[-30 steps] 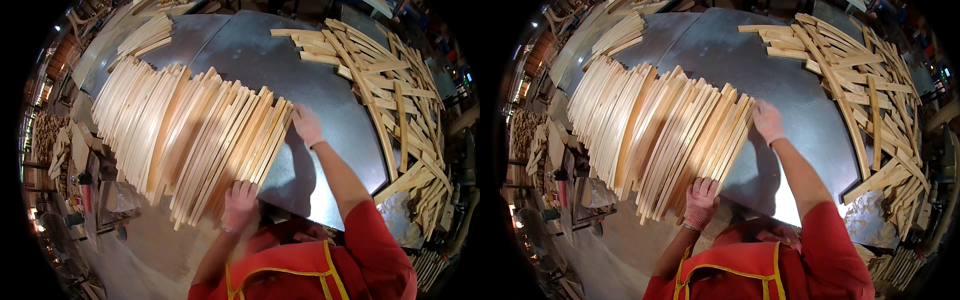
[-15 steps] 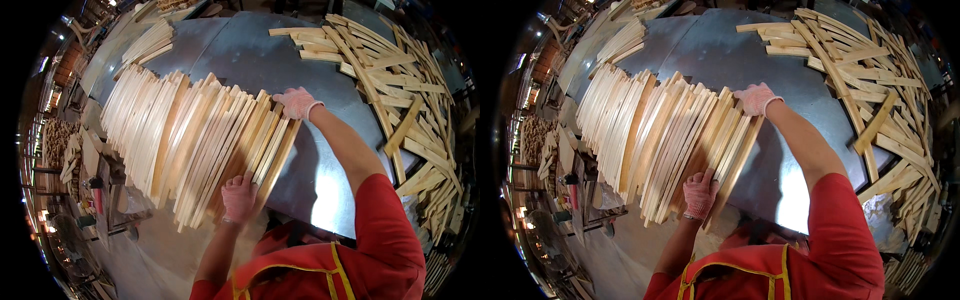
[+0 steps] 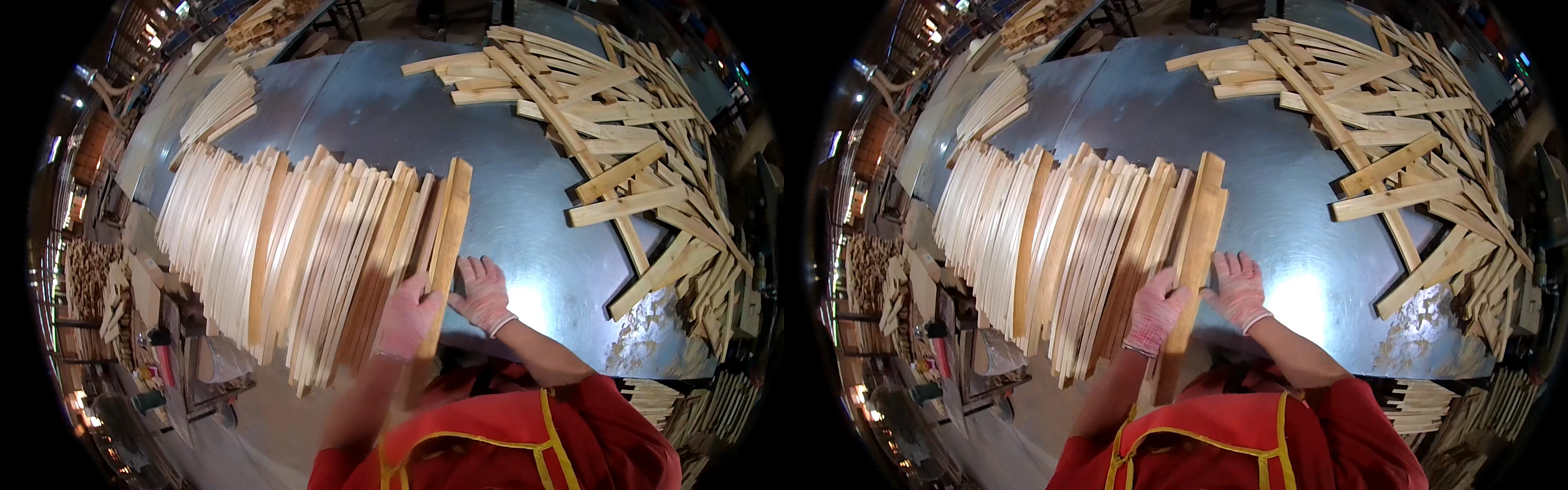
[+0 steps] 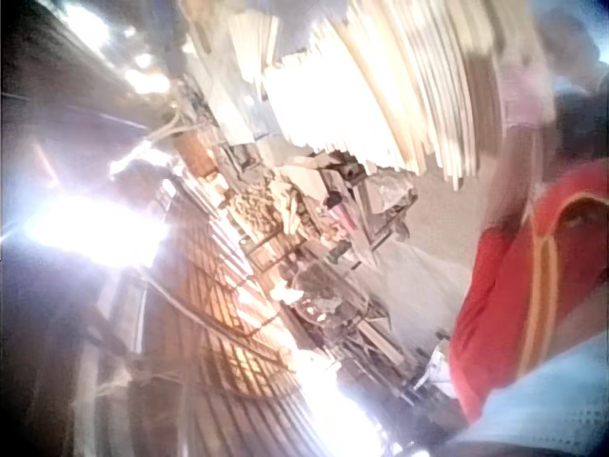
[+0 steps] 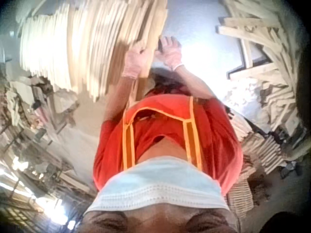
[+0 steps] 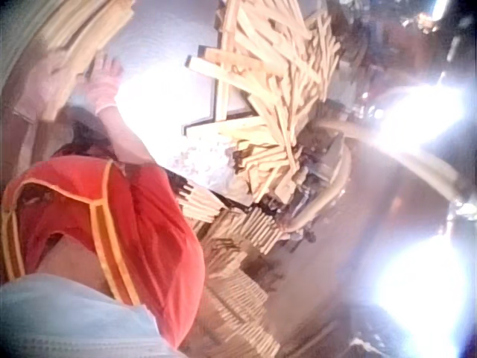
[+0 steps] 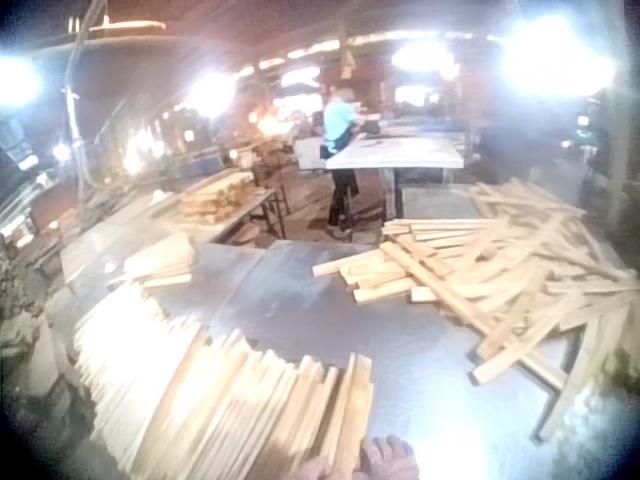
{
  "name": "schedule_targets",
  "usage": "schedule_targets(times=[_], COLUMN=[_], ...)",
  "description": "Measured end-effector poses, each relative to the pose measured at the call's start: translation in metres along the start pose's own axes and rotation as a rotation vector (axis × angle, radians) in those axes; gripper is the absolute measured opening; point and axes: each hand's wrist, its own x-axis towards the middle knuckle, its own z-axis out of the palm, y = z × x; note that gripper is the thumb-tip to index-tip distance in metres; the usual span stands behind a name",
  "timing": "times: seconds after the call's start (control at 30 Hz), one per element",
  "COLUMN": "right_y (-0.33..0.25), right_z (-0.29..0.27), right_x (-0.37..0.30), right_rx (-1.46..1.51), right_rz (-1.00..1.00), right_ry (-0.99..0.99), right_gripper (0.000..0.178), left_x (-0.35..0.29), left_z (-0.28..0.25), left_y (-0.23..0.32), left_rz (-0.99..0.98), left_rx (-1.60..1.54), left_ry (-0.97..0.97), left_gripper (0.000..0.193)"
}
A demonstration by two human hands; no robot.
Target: The person stacks thin wooden planks on a metal table in a workshop. They pick up planks from a pile and arrange them into a neat stack, occasionally adjusting the alignment of the wood pieces.
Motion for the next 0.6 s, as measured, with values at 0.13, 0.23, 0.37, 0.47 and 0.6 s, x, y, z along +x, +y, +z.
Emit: schedule_targets(times=[0.13,0.23,0.37,0.47,0.6], right_y=[-0.022,-0.038,-0.055,-0.053,-0.005], right_z=[0.031,0.064,0.061,-0.004,-0.074], right_x=[0.024,0.044,0.055,0.050,0.067], right_rx=[-0.009,0.210,1.017,1.136,1.263], right_rz=[-0.030,-0.081,0.171,0.419,0.296], right_ry=[0.063,0.276,0.280,0.011,0.160], right_gripper=[0.075,0.074,0.075,0.082,0.078], left_x=[-0.012,-0.017,-0.020,-0.036,-0.032], left_z=[0.013,0.013,-0.006,-0.029,-0.119], left_y=[-0.014,-0.024,-0.019,-0.035,-0.044], left_rz=[-0.194,-0.191,-0.246,-0.229,-0.196], left_rx=[-0.444,-0.638,-0.940,-0.963,-0.398], left_ry=[-0.121,-0.062,-0.063,0.088,0.224], left_gripper=[0.033,0.032,0.032,0.030,0.019])
